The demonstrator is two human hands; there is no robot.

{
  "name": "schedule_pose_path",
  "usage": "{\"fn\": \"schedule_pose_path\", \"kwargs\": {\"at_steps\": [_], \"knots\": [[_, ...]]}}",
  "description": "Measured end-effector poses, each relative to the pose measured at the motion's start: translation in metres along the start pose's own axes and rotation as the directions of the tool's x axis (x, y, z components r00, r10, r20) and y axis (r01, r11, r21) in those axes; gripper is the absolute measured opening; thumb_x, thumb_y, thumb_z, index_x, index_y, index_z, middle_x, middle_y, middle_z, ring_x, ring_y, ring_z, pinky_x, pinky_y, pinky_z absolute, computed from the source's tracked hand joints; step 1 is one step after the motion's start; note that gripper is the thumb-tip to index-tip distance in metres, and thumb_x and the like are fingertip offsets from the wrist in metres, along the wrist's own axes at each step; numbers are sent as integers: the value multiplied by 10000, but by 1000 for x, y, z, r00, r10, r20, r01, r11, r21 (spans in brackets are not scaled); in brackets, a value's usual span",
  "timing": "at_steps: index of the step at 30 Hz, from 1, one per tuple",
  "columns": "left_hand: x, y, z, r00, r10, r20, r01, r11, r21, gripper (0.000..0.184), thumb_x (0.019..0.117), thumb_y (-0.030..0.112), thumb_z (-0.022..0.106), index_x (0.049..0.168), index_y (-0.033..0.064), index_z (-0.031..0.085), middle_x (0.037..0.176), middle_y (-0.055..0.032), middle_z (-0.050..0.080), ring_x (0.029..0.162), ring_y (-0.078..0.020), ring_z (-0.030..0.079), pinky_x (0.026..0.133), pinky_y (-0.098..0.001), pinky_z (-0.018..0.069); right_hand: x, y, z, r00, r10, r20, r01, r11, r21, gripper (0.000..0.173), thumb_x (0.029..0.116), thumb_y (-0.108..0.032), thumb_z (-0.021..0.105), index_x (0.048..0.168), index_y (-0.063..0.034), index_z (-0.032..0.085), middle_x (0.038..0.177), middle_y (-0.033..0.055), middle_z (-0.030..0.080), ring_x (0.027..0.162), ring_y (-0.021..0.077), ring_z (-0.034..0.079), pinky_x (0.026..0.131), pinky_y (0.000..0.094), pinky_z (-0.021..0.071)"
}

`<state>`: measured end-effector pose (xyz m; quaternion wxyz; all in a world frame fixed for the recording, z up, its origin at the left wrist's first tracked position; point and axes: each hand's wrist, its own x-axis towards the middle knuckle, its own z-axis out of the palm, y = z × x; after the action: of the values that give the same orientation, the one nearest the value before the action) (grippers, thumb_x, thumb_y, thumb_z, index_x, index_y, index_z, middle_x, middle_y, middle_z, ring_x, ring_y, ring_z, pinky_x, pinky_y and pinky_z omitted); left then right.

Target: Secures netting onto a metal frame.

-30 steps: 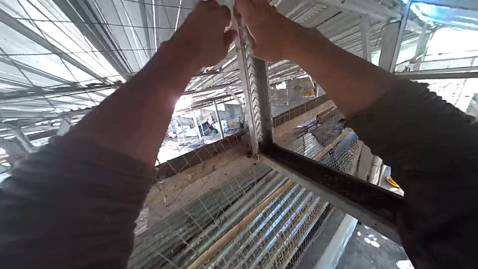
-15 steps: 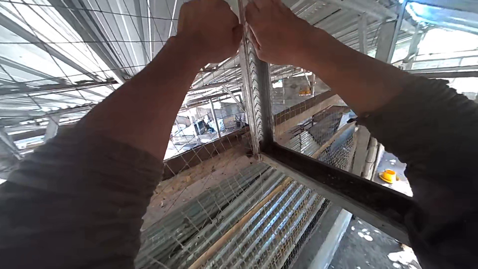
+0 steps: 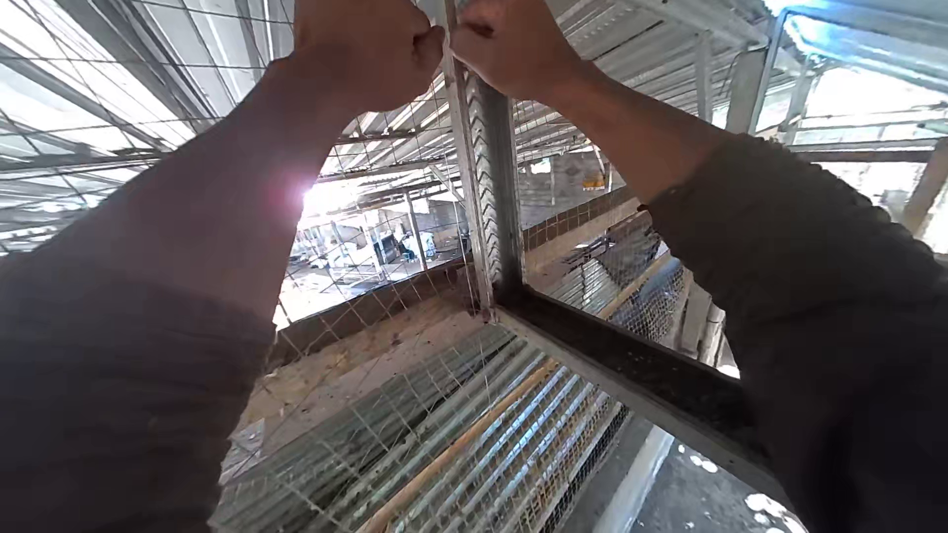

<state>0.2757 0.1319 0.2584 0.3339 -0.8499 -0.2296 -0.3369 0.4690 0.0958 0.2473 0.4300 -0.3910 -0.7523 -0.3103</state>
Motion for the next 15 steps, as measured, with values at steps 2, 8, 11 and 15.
{"fn": "schedule_pose_path", "kwargs": {"at_steps": [2, 8, 11, 15], "knots": [[-1, 0, 1, 1000, -6, -4, 6, 1000, 2, 512, 1079, 317, 346, 782, -39, 563, 791, -259, 598, 822, -480, 616, 671, -674, 392, -1, -3, -1, 1000, 11, 13, -11, 1000, 28, 347, 996, -182, 542, 654, -128, 563, 589, -93, 437, 542, 4, 425, 565, 234, 384], [-2, 4, -2, 999, -33, 14, 33, 999, 25, 529, 1081, 336, 335, 821, -57, 578, 858, -293, 628, 921, -517, 628, 733, -703, 403, 1, -8, 4, 998, 61, -25, -60, 998, 24, 376, 988, -173, 558, 616, -130, 523, 563, -82, 409, 513, 25, 410, 543, 248, 376], [-5, 5, -3, 998, -57, 14, 56, 998, 41, 536, 1085, 332, 318, 823, -60, 574, 888, -305, 638, 967, -534, 625, 758, -711, 403, 2, -11, 5, 997, 75, -31, -75, 997, -10, 357, 992, -185, 559, 642, -117, 548, 576, -81, 422, 520, 22, 412, 547, 242, 379], [-9, 6, -2, 993, -107, 46, 105, 993, 60, 541, 1079, 331, 305, 869, -73, 596, 943, -330, 646, 1029, -556, 616, 779, -731, 400, 1, -18, 7, 990, 139, 1, -138, 987, -85, 338, 1022, -255, 561, 741, -88, 643, 643, -61, 506, 590, 37, 479, 629, 277, 432]]}}
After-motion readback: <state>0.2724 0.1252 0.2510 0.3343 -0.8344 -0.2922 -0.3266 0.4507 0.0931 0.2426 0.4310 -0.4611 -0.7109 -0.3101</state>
